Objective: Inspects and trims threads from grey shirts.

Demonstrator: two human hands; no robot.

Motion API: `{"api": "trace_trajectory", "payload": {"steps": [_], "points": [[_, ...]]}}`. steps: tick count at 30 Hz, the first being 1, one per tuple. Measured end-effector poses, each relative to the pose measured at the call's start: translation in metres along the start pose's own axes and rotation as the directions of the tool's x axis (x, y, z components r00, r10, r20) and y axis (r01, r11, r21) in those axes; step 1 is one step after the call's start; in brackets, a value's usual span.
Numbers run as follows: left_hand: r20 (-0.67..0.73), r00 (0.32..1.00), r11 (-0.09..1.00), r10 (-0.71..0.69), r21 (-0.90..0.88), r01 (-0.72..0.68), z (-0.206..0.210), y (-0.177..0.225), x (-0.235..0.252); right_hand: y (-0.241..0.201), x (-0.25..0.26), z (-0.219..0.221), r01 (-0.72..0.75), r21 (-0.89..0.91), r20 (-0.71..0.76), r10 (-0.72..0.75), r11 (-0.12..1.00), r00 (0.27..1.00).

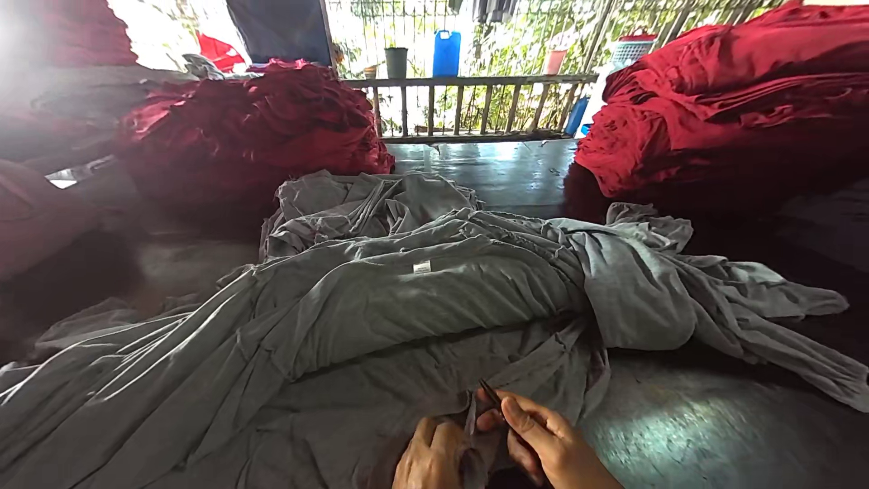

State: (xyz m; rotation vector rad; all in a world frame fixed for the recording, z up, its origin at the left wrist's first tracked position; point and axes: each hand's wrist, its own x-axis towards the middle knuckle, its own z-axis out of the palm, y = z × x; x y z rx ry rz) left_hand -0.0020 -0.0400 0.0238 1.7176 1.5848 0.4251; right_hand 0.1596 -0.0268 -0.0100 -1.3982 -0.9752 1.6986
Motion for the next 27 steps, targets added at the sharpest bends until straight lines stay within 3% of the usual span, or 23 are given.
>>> {"api": "trace_trajectory", "payload": {"steps": [3,5,8,12,17,27], "points": [[0.054,0.998,0.996,-0.044,-0.072,0.048,-0.005,0.001,0.002,0.003,-0.004,-0.001,0.070,-0.023,-0.015,-0.070,0.997,0.997],[0.090,0.995,0.990,-0.050,-0.130,0.062,-0.009,0.000,0.002,0.006,-0.014,-0.001,0.226,-0.243,-0.039,-0.243,0.943,0.969],[0.162,0.985,0.984,-0.065,-0.155,0.090,-0.015,0.000,0.003,0.009,-0.032,0.000,0.420,-0.616,0.068,-0.486,0.667,0.872],[0.205,0.978,0.985,-0.044,-0.157,0.077,-0.020,0.002,0.001,0.005,-0.051,0.007,0.394,-0.825,0.122,-0.553,0.405,0.824],[0.137,0.990,0.988,-0.019,-0.149,0.040,-0.020,0.006,-0.005,-0.005,-0.055,0.012,0.339,-0.899,0.119,-0.589,0.277,0.799],[0.030,0.999,0.992,0.028,-0.123,-0.024,-0.017,0.010,-0.012,-0.005,-0.054,0.020,0.358,-0.914,0.169,-0.619,0.193,0.767]]}}
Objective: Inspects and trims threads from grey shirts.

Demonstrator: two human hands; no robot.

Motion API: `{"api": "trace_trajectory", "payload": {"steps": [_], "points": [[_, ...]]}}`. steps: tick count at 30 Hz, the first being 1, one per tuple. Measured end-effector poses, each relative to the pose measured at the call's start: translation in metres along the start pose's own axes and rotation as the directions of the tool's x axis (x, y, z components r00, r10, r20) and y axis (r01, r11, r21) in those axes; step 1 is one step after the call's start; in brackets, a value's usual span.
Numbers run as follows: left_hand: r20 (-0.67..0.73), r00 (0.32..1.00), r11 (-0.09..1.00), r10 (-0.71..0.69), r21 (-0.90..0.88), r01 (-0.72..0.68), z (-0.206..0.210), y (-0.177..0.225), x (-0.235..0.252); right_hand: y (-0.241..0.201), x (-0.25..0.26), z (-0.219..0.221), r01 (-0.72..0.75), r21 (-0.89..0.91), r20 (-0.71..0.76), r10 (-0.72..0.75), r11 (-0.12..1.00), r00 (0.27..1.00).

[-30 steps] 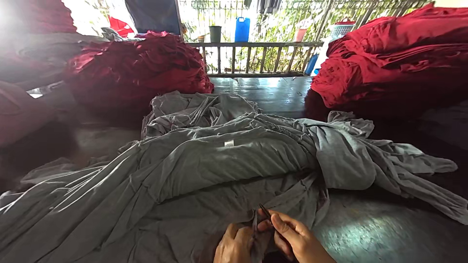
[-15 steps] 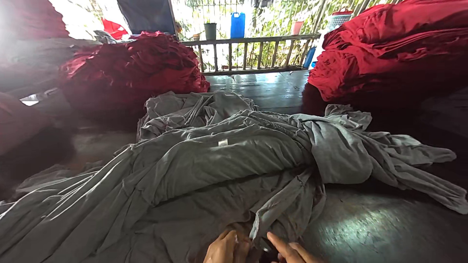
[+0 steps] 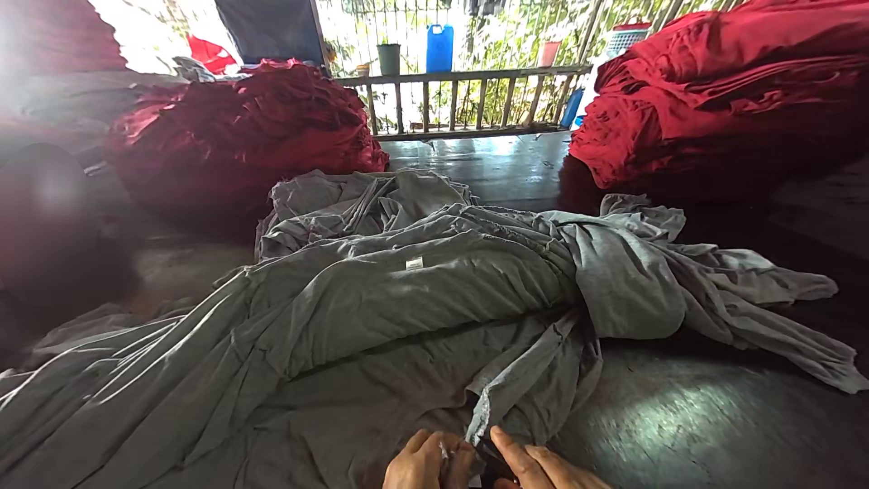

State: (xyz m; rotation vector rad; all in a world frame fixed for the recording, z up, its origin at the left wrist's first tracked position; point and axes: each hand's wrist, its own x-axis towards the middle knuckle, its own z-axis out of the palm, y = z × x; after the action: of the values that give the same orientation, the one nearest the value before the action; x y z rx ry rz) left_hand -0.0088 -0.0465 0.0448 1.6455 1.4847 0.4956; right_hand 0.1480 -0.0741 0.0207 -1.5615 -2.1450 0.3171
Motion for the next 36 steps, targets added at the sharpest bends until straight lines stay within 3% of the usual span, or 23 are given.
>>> {"api": "trace_trajectory", "payload": {"steps": [23,30,36], "points": [[-0.028,1.000,1.000,0.000,0.028,0.000,0.002,-0.004,0.002,-0.002,0.005,0.007,0.078,-0.135,-0.023,-0.082,0.988,0.996],[0.051,0.996,0.994,-0.072,-0.075,0.076,-0.004,-0.010,0.009,-0.003,0.008,-0.002,-0.133,0.134,0.040,0.128,0.982,0.991],[0.063,0.989,0.983,-0.137,-0.112,0.143,-0.006,-0.011,0.010,-0.002,0.001,0.006,-0.030,0.015,0.012,0.030,0.999,0.999]]}}
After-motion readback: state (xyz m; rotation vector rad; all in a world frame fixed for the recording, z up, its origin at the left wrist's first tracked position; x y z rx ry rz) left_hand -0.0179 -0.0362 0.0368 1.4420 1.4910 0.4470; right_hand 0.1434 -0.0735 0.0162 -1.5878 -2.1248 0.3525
